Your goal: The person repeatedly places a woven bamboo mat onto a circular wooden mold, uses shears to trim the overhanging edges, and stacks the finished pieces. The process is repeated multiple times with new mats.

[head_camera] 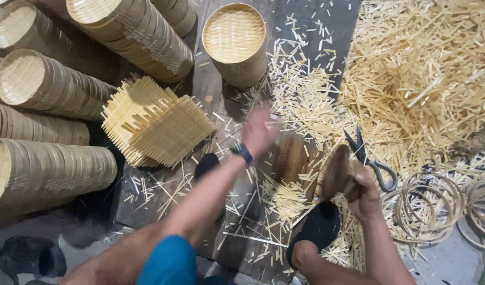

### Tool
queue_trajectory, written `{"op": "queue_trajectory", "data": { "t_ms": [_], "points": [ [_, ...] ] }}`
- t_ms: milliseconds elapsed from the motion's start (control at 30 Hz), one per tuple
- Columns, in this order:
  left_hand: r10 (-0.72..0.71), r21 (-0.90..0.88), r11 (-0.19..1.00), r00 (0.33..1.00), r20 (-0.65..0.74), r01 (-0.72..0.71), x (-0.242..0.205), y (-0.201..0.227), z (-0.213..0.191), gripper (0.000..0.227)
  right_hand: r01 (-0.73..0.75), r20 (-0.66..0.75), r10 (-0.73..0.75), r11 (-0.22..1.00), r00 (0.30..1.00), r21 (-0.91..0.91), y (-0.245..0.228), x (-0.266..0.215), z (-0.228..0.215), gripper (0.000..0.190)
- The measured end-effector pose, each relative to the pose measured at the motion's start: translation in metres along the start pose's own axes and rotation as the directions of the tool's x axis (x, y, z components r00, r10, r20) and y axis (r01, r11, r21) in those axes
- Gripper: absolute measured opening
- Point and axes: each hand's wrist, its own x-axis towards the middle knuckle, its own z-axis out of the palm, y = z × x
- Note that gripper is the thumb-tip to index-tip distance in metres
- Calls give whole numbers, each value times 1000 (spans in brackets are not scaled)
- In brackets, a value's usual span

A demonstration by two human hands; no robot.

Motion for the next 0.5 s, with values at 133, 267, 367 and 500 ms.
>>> {"op": "queue_trajectory", "data": {
  "t_ms": [133,267,367,500],
  "points": [
    [-577,-403,557,687,442,726,-102,9,66,56,-133,166,102,973,981,190,18,3,41,55],
    [-656,-488,536,704,273,689,-115,-10,62,48,-214,-154,154,810,976,-546,41,7,66,43],
    [-499,-268,835,866,-1,481,-107,-30,9,48,185,67,-197,677,978,-712,59,4,70,36],
    [-206,180,865,659,-724,468,-93,-70,-108,57,-56,-127,-16,838,992,-543,76,-4,54,39]
  ]
}}
